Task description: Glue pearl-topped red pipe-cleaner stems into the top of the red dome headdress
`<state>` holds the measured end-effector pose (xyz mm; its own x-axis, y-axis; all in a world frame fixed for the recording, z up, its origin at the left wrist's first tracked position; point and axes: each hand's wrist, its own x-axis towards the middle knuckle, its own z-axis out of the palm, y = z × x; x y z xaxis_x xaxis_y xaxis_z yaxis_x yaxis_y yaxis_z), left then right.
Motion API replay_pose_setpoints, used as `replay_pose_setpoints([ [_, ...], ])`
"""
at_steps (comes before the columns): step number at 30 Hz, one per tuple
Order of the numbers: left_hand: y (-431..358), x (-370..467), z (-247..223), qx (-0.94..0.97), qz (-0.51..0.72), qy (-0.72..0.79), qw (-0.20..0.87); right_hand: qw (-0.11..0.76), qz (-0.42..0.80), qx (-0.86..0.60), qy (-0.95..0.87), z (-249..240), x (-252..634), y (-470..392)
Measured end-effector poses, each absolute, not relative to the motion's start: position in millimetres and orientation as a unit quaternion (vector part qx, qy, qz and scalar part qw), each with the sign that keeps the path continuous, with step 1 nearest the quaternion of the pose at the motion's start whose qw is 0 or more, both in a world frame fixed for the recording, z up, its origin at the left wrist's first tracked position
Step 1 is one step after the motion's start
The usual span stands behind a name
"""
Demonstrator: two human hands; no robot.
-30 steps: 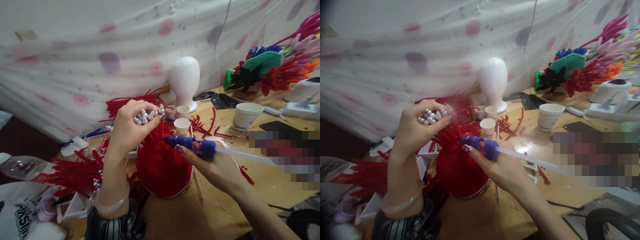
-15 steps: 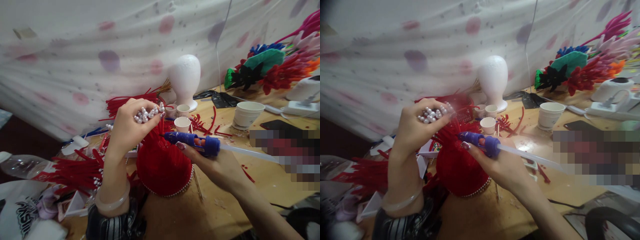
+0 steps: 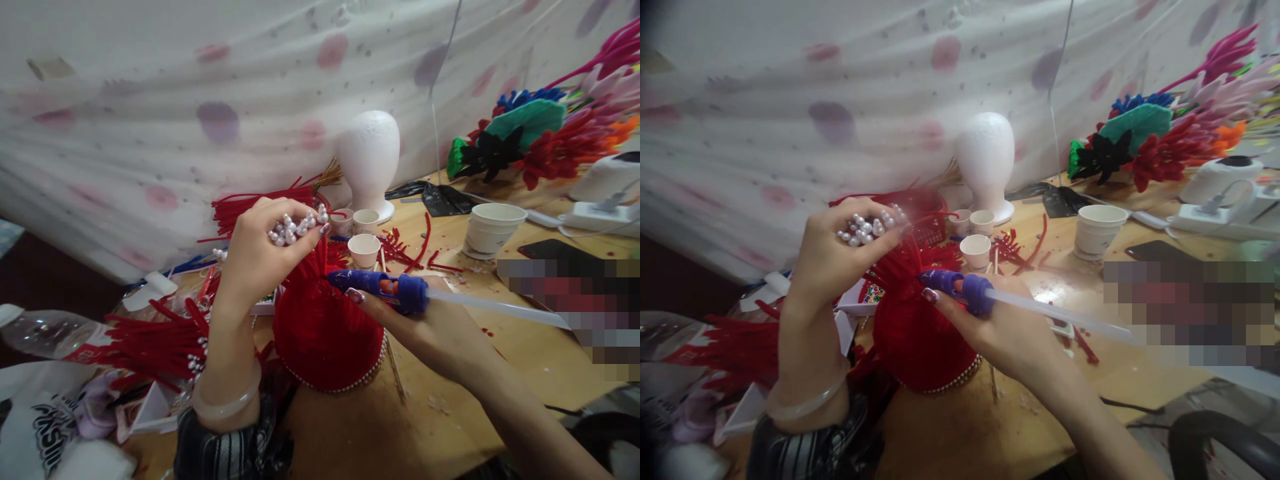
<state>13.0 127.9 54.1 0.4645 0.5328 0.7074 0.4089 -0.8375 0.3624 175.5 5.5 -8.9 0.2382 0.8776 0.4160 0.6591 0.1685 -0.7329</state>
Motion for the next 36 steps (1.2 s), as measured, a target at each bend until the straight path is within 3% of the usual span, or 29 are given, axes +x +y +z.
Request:
replay_pose_setpoints([
  [10, 129, 15, 54, 0.860, 0.437, 0.257, 0.054, 0.407, 0.193, -0.653, -0.609, 13, 177, 5],
  [16, 128, 13, 56, 0.858, 0.432, 0.271, 0.067, 0.471, 0.312, -0.617, -0.548, 2, 189, -9],
  [20, 128, 12, 57, 0.856, 0.426, 0.282, 0.078, 0.567, 0.236, -0.666, -0.422, -21, 218, -31],
  [26, 126, 12, 58, 0.860, 0.421, 0.276, 0.081, 0.352, 0.097, -0.855, -0.369, -63, 287, -44],
  [36, 128, 13, 55, 0.862, 0.433, 0.258, 0.055, 0.274, 0.048, -0.869, -0.408, -81, 301, -60],
])
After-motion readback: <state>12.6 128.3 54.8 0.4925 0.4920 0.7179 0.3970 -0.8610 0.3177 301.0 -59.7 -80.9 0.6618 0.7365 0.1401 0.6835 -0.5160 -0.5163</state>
